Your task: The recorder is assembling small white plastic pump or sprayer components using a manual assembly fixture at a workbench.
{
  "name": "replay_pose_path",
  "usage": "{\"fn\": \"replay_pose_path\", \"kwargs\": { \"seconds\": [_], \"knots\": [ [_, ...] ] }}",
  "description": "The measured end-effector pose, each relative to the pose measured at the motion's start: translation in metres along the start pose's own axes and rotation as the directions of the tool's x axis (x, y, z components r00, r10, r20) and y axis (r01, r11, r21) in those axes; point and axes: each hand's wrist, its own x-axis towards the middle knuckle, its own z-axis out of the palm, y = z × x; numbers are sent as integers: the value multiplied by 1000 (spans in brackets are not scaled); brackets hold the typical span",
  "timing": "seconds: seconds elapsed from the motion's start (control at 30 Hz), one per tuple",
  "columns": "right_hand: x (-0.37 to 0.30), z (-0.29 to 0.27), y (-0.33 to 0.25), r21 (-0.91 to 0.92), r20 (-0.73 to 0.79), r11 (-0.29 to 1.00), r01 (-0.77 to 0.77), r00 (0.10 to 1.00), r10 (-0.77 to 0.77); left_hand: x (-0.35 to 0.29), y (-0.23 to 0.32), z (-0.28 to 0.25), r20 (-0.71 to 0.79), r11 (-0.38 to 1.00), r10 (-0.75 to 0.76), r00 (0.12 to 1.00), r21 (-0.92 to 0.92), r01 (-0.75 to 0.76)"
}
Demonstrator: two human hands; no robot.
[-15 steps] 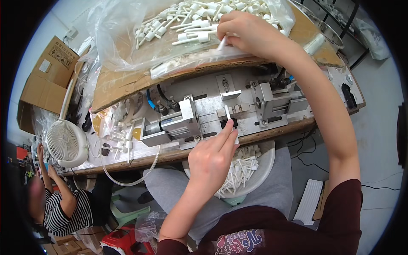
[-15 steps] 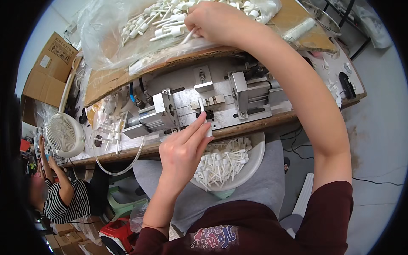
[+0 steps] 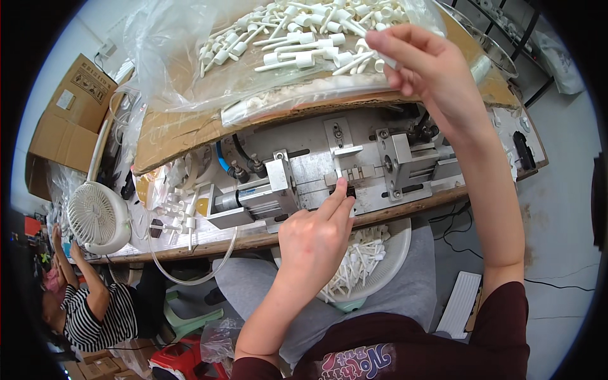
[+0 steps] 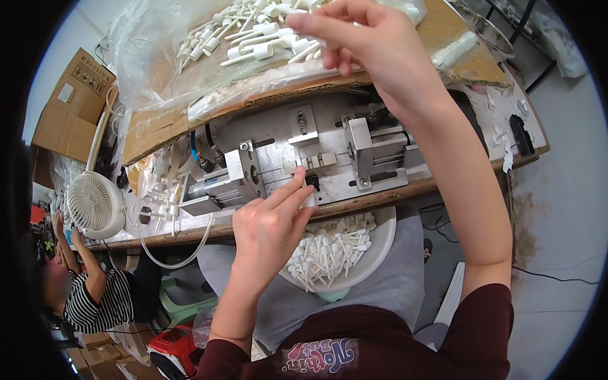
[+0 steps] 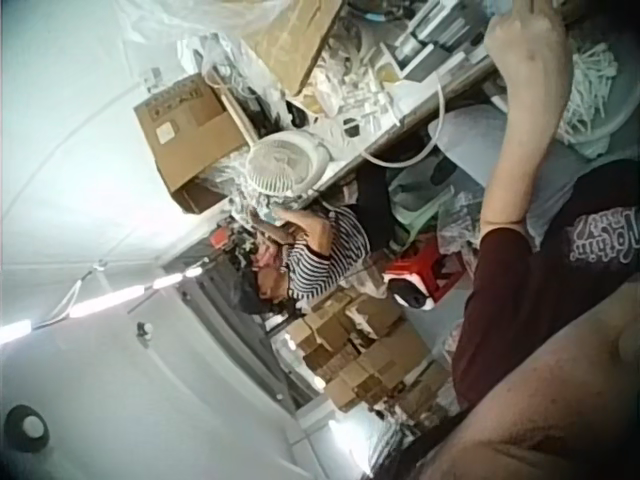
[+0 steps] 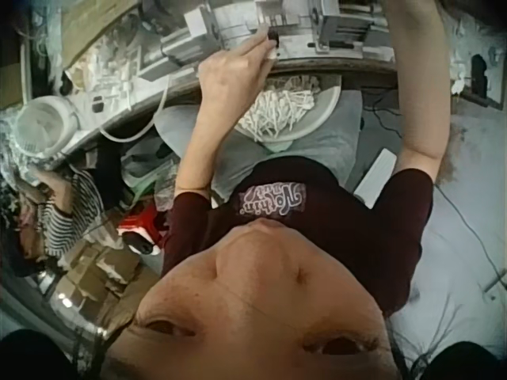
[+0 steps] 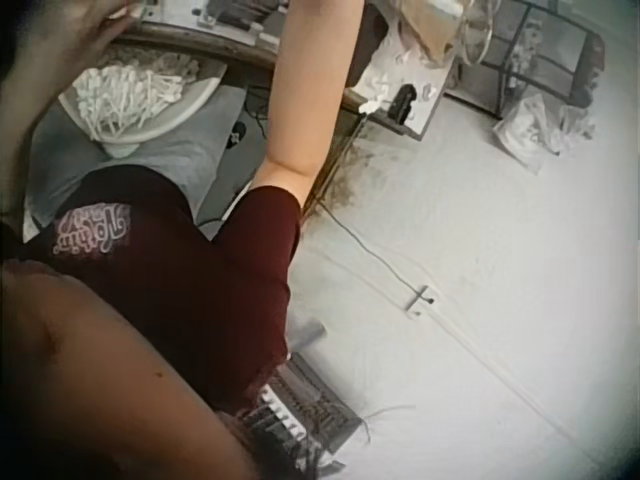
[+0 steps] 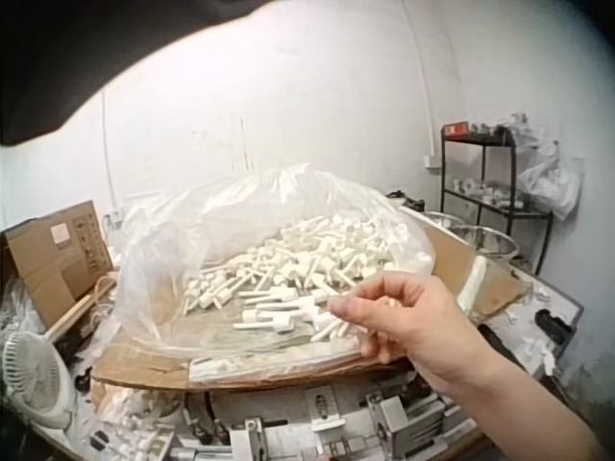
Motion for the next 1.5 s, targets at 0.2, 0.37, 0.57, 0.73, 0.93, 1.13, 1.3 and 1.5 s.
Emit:
{"fn": "replay_pose_path", "kwargs": {
  "seconds": [0.2, 0.37, 0.57, 0.73, 0.93, 1.13, 1.3, 1.5],
  "knots": [
    [-58, 11, -9, 168, 163, 985, 40, 984, -68, 1, -3, -7, 39, 1000, 0, 999, -27, 1],
    [-114, 19, 22, -477, 220, 743, 470, 882, -416, 34, -14, -42, -4, 936, -38, 999, -350, 34],
    [-148, 45, 48, -655, 417, 473, 590, 803, -425, 133, -55, -66, -346, 984, -74, 935, -180, 12],
    [-141, 57, 56, -713, 464, 345, 610, 780, -420, 175, -83, -33, -158, 984, -178, 971, -16, 178],
    [-129, 63, 47, -728, 509, 308, 612, 784, -355, 165, -78, -37, -187, 988, -149, 971, -65, 139],
    [-127, 60, 35, -747, 557, 302, 592, 806, -202, 104, -29, -75, -345, 959, -36, 938, -275, -64],
    [-70, 36, 7, -668, 353, 529, 523, 849, -393, 46, -15, -71, -226, 972, 15, 974, -225, -67],
    [66, 11, -7, -797, 576, -26, 603, 746, -334, 3, -8, -35, -131, 987, 118, 984, -92, -130]
  ]
}}
